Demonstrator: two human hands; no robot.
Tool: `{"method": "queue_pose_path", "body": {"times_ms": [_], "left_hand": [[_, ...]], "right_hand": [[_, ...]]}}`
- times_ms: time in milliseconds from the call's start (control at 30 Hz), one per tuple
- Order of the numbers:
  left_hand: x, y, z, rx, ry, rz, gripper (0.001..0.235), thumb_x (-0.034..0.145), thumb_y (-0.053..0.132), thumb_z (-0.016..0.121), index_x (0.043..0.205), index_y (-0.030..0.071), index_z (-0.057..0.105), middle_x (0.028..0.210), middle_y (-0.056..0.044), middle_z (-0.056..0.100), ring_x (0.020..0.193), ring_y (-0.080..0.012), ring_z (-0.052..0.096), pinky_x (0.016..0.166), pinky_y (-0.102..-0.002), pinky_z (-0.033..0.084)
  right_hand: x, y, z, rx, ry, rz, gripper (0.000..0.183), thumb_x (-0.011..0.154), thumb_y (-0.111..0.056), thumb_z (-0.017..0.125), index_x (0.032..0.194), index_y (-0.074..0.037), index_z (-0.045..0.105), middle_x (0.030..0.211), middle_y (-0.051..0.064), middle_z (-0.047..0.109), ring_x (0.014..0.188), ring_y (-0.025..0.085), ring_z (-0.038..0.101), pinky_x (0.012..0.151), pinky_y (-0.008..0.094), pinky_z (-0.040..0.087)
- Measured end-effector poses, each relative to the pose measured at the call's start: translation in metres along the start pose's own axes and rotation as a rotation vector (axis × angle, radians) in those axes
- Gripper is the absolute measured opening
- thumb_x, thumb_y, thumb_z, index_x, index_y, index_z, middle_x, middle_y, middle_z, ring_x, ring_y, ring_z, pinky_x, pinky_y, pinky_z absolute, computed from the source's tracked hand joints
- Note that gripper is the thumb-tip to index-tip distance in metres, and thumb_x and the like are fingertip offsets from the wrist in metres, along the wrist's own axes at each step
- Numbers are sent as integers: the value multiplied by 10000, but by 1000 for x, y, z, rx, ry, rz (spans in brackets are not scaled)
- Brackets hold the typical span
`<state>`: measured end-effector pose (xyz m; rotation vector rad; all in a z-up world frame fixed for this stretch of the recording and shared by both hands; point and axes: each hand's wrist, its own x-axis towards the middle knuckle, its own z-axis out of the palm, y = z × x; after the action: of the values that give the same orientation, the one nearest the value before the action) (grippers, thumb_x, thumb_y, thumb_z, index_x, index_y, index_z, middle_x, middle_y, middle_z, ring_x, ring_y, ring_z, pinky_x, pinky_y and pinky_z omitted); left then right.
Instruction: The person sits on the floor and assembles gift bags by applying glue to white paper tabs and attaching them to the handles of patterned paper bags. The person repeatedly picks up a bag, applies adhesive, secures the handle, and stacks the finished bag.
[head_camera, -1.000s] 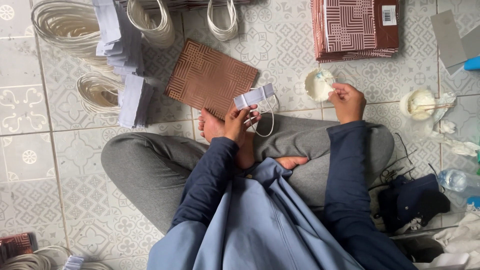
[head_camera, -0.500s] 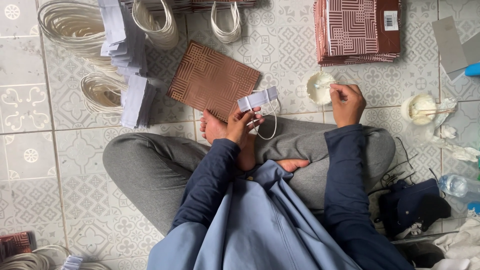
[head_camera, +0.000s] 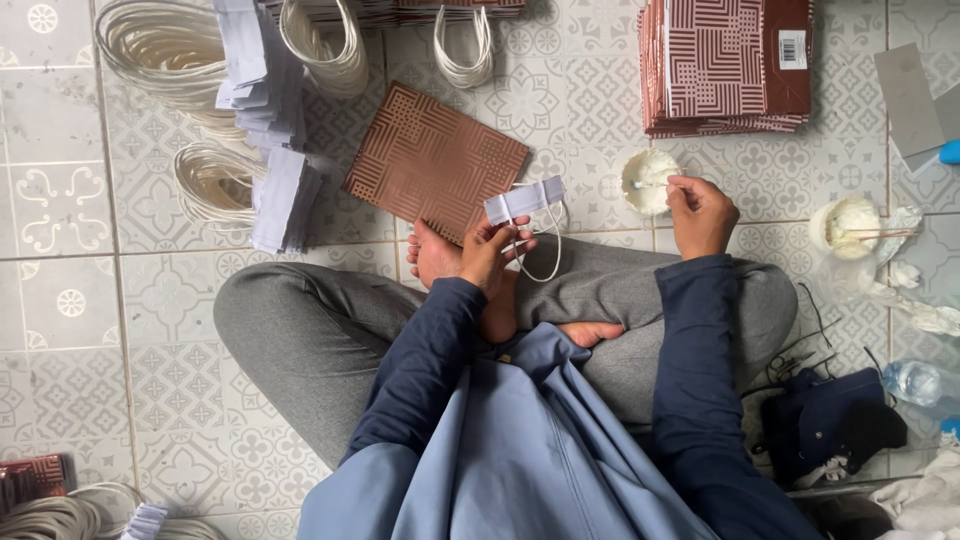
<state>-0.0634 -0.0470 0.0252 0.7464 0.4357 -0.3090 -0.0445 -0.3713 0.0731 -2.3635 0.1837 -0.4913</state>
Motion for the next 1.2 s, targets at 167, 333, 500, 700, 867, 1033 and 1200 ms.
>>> {"method": "queue_pose_path", "body": {"times_ms": [167,333,500,700,867,1033,1200], "left_hand": [[-6,7,7,-6,2,21,228,895,-41,646,1122,-40,663,1065,-194,732,810,-250,757,797,-490,670],[-10,17,9,-57,-10,-12,230,921,-28,605,1147,-40,645,1006,-153,678,866,-265,706,828,-432,658],[-12,17,16,-26,-32,81,262,911,-50,607,1171,-40,637,1136,-241,713,894,-303,756,805,-524,659],[-18,25,21,-23,-71,122,269,924,-56,592,1192,-53,603,1154,-269,695,944,-321,746,817,-522,652],[-14,24,20,-53,-76,122,265,924,-76,592,1187,-50,609,1146,-270,701,939,-332,748,803,-530,655],[-11,17,19,-59,-82,124,259,922,-84,601,1177,-45,622,1139,-277,704,927,-348,751,789,-542,655],[-8,12,14,60,-32,127,274,928,-21,637,1201,3,650,1117,-173,726,913,-247,748,746,-436,668]], "right_hand": [[4,-18,-12,119,88,-24,210,936,59,725,1109,-21,813,897,170,763,763,218,734,679,336,602],[3,-75,-24,382,224,133,150,970,60,664,1069,37,773,896,159,763,718,165,712,688,278,619],[-23,-114,5,629,113,128,147,975,-25,749,1110,34,742,883,129,713,732,108,649,728,276,574],[-43,-187,30,328,-56,-217,132,913,11,825,1029,-52,827,941,94,782,769,184,709,745,320,567],[-36,-176,29,153,69,-384,179,913,67,793,1044,-47,837,928,91,780,712,218,697,680,341,571],[-50,-174,46,62,91,-501,237,875,90,771,1037,-71,835,919,78,774,721,242,708,651,353,580],[-72,-227,59,155,20,-623,188,843,61,775,942,-92,820,910,38,778,755,224,734,711,327,599]]}}
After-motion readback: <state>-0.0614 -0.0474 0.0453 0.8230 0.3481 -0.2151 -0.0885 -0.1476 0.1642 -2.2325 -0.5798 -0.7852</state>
